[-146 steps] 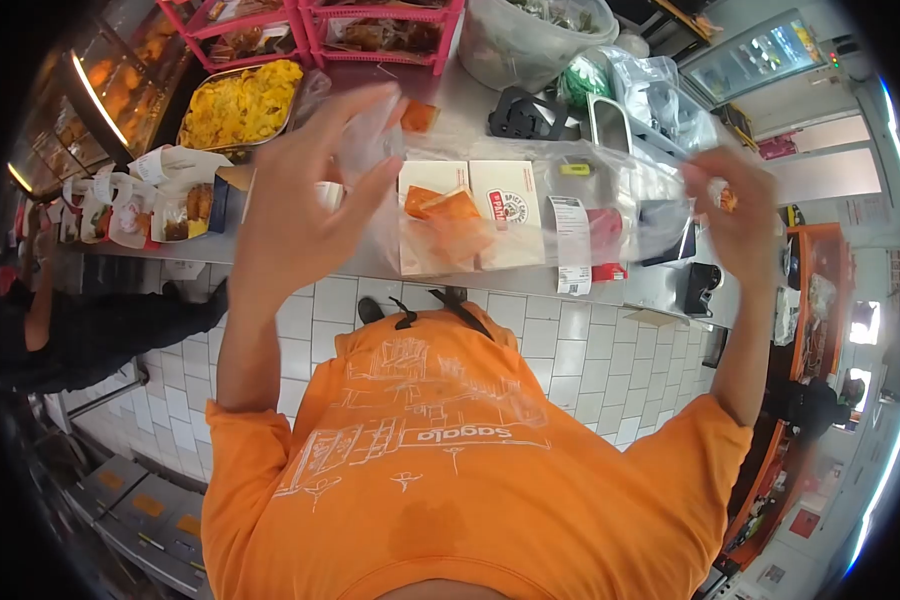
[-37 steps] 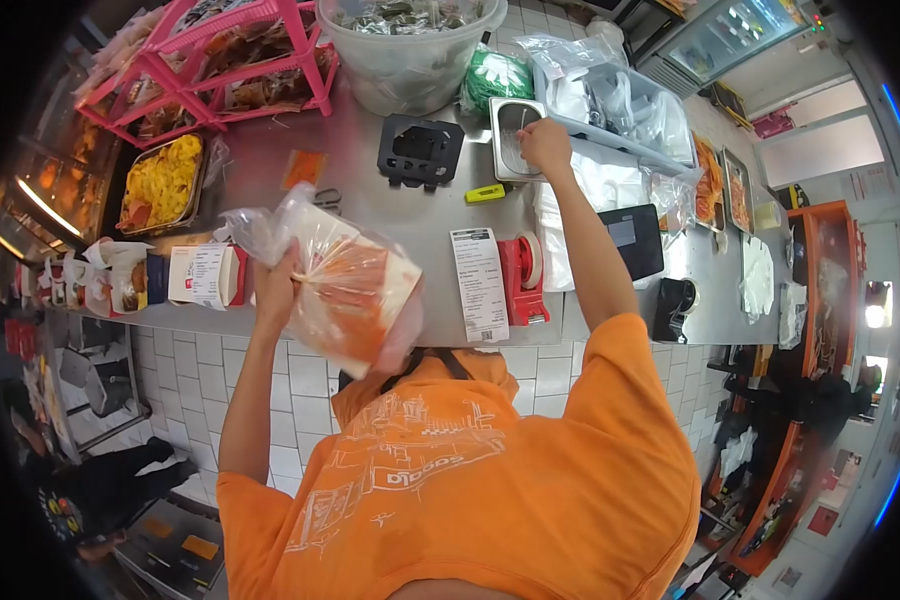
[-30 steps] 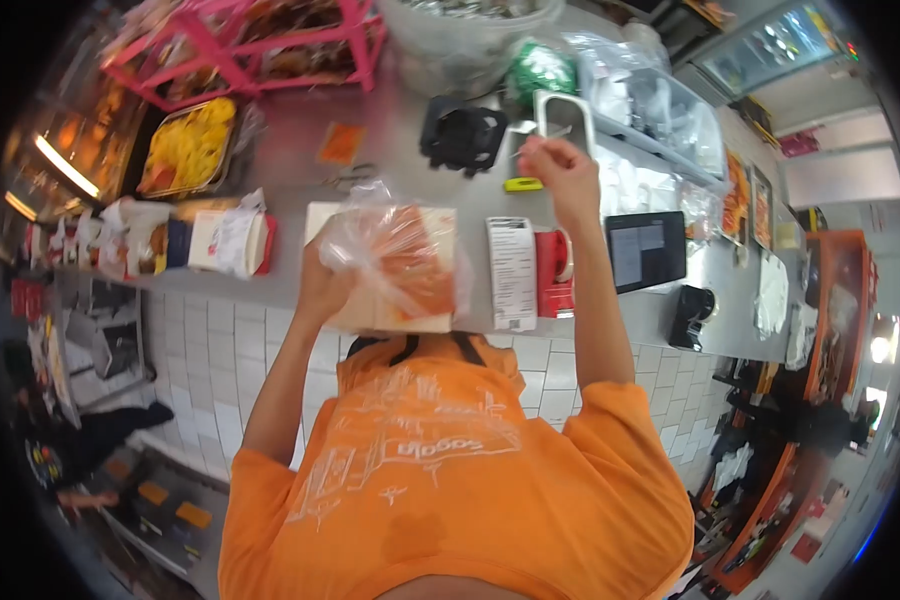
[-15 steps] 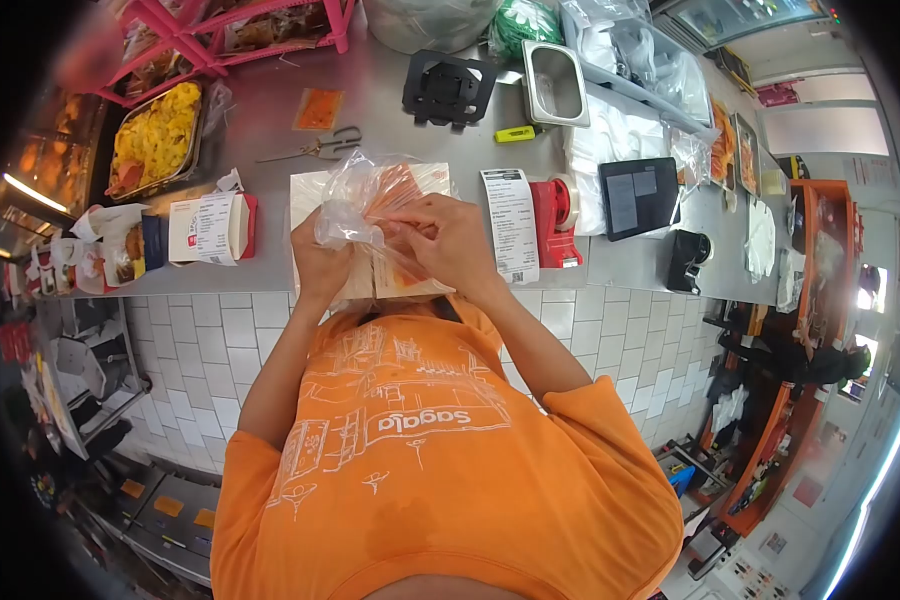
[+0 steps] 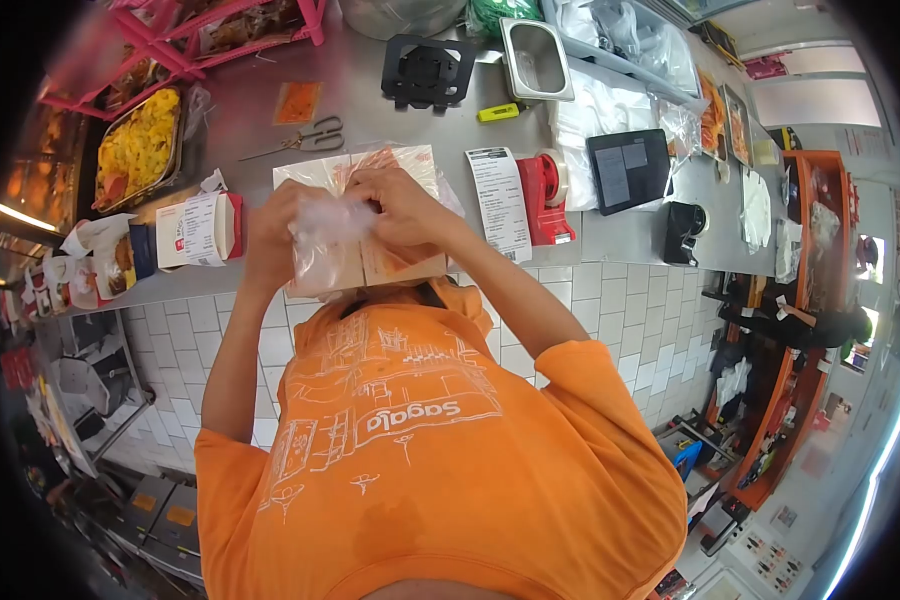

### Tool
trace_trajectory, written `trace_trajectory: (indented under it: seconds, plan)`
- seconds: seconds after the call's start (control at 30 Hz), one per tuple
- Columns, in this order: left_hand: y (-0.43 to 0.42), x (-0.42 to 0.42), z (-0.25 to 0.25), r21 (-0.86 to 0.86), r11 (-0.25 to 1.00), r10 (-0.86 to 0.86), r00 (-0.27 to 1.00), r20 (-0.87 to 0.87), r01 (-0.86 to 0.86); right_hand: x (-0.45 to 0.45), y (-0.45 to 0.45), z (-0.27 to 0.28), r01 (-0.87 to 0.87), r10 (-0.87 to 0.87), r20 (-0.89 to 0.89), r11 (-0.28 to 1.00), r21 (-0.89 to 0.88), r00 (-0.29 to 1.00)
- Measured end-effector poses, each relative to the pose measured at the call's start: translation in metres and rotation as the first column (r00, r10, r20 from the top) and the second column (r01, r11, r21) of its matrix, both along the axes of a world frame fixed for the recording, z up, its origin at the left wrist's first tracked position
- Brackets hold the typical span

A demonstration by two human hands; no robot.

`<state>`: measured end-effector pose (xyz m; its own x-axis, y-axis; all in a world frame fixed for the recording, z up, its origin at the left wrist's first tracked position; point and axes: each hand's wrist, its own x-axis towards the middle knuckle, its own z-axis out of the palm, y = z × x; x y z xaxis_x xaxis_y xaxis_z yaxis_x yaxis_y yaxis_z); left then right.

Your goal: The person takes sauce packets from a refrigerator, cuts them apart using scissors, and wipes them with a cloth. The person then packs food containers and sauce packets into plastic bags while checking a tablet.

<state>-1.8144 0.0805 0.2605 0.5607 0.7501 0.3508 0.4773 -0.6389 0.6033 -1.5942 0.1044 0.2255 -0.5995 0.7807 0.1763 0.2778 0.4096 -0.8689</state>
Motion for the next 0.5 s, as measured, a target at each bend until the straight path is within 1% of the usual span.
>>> trace_trajectory:
  seconds: [0.03, 0.07, 0.1, 0.13, 0.17, 0.2, 0.23, 0.27, 0.3, 0.43, 0.47, 0.5]
  plan:
    - [-0.001, 0.005, -0.013, -0.233, 0.953, 0.232, 0.959, 0.163, -0.191, 0.001, 0.001, -0.002, -0.001, 0.001, 0.001, 1.000, 0.001, 1.000]
    - [-0.002, 0.007, -0.023, -0.477, 0.820, 0.475, 0.842, 0.257, -0.317, 0.001, 0.001, -0.004, 0.002, -0.002, -0.013, 1.000, 0.024, 1.000]
    - [-0.006, 0.024, -0.008, -0.368, 0.751, 0.623, 0.774, 0.116, -0.549, 0.000, 0.002, -0.004, 0.008, -0.007, -0.030, 0.999, 0.046, 1.000]
    - [-0.008, 0.022, -0.008, -0.365, 0.753, 0.620, 0.776, 0.116, -0.547, -0.002, -0.001, -0.003, 0.011, -0.009, -0.032, 0.999, 0.048, 0.999]
    - [-0.009, 0.018, -0.008, 0.114, 0.852, 0.493, 0.857, 0.151, -0.511, -0.004, -0.006, -0.001, 0.044, -0.044, 0.004, 0.998, 0.050, 0.999]
    - [-0.008, 0.015, -0.009, 0.346, 0.829, 0.420, 0.898, 0.135, -0.439, -0.007, -0.008, 0.001, 0.074, -0.076, 0.040, 0.996, 0.053, 0.996]
    - [-0.007, 0.011, -0.010, 0.567, 0.740, 0.368, 0.923, 0.111, -0.363, -0.007, -0.008, -0.001, 0.069, -0.071, 0.039, 0.996, 0.053, 0.997]
    - [-0.005, 0.006, -0.012, 0.520, 0.845, 0.156, 0.988, -0.013, -0.127, -0.007, -0.007, -0.005, 0.082, -0.085, 0.052, 0.994, 0.070, 0.995]
    - [-0.004, -0.001, -0.013, 0.438, 0.892, -0.064, 0.990, -0.122, 0.112, -0.009, -0.007, -0.008, 0.084, -0.089, 0.061, 0.993, 0.087, 0.994]
    - [-0.013, 0.003, -0.016, 0.414, 0.910, 0.024, 0.992, -0.122, 0.029, -0.004, 0.002, 0.001, -0.004, 0.002, 0.035, 0.998, 0.059, 0.999]
    - [-0.017, 0.009, -0.024, 0.285, 0.954, 0.130, 0.983, -0.129, -0.089, 0.002, 0.003, 0.011, -0.011, 0.007, 0.062, 0.998, 0.067, 0.998]
    - [-0.018, 0.014, -0.032, 0.156, 0.966, 0.230, 0.962, -0.144, -0.208, 0.003, 0.004, 0.018, -0.015, 0.008, 0.092, 0.997, 0.078, 0.996]
